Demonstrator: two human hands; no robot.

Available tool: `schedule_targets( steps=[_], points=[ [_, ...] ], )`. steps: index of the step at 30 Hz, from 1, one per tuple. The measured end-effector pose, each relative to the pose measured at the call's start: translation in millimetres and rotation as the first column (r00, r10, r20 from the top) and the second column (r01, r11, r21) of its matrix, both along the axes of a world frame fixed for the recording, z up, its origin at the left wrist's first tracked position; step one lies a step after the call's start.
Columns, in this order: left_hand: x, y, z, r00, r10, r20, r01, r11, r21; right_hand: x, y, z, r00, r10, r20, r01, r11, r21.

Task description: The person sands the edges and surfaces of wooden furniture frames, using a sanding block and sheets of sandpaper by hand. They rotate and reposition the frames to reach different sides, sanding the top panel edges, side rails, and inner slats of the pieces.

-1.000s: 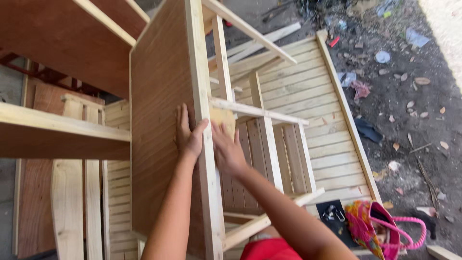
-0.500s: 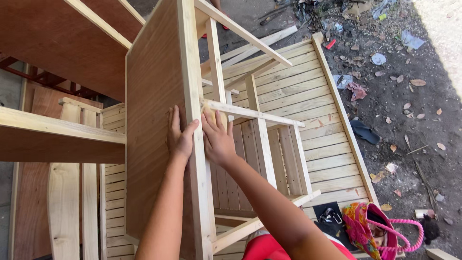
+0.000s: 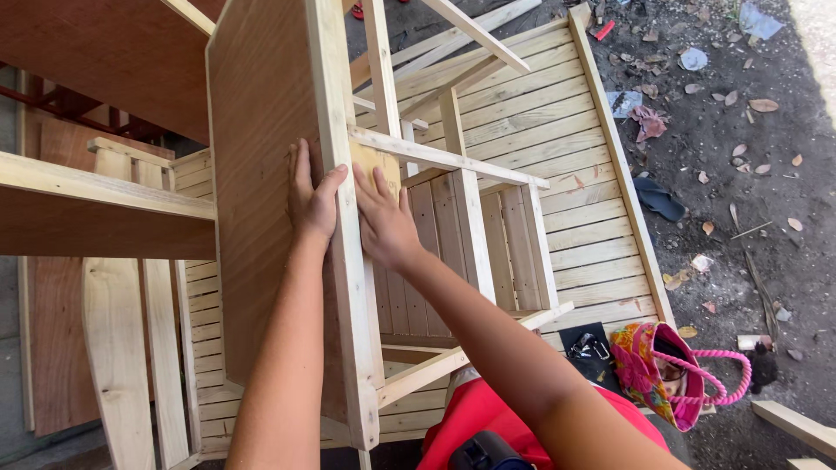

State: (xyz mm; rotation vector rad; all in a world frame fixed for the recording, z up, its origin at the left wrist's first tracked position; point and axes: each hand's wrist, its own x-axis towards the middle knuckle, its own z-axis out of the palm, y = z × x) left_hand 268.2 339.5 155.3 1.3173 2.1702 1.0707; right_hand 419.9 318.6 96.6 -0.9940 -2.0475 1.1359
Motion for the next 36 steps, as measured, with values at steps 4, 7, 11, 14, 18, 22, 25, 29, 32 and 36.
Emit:
schedule_targets(
  steps=[4,7,11,14,18,22,25,29,32,36],
  points=[
    [1.8,1.4,2.8,1.000,0.007,-0.007,-0.007,1.000,0.007,10.6,-18.5,-0.5,0.995,0.088,-0.052,-0.093,0.991,-0.100],
    [2.4,2.0,4.2,1.000,0.016,-0.013,-0.016,1.000,0.005,8.6,-8.6,2.2,0.997,0.048,-0.063,-0.054,0.994,-0.096],
    [4.2,-0.7,6.7,0.999,0.029,0.030,-0.028,0.999,-0.031,3.5,10.9,2.7,0.999,-0.001,-0.044,-0.001,0.999,-0.052],
    [5.1,-0.1,8.3,0.998,0.032,0.048,-0.031,0.999,-0.031,10.8,-0.4,1.4,0.994,0.088,-0.064,-0.095,0.989,-0.112],
    [3.9,1.1,6.5,0.999,0.038,0.017,-0.037,0.999,-0.034,10.4,-2.7,3.6,0.993,0.080,-0.086,-0.095,0.978,-0.187],
    [1.9,1.3,2.3,0.999,0.030,0.018,-0.030,0.999,-0.017,2.8,10.1,4.0,0.981,0.011,-0.192,-0.044,0.985,-0.167],
    [0.2,1.0,0.5,0.999,0.028,0.027,-0.028,1.000,-0.010,0.7,11.2,0.1,0.963,0.057,-0.263,-0.120,0.967,-0.226],
    [-0.5,2.4,1.4,0.999,0.034,-0.003,-0.034,0.999,-0.017,-3.3,8.7,-4.7,0.909,0.078,-0.409,-0.192,0.950,-0.246],
    [-0.9,4.3,2.4,0.999,0.037,0.001,-0.037,0.999,-0.005,-13.0,20.9,-6.3,0.906,-0.025,-0.423,-0.099,0.958,-0.268],
    [-1.5,7.0,2.6,0.999,0.045,0.012,-0.045,0.999,0.001,-13.6,29.5,-11.4,0.903,0.048,-0.426,-0.182,0.943,-0.278]
  ],
)
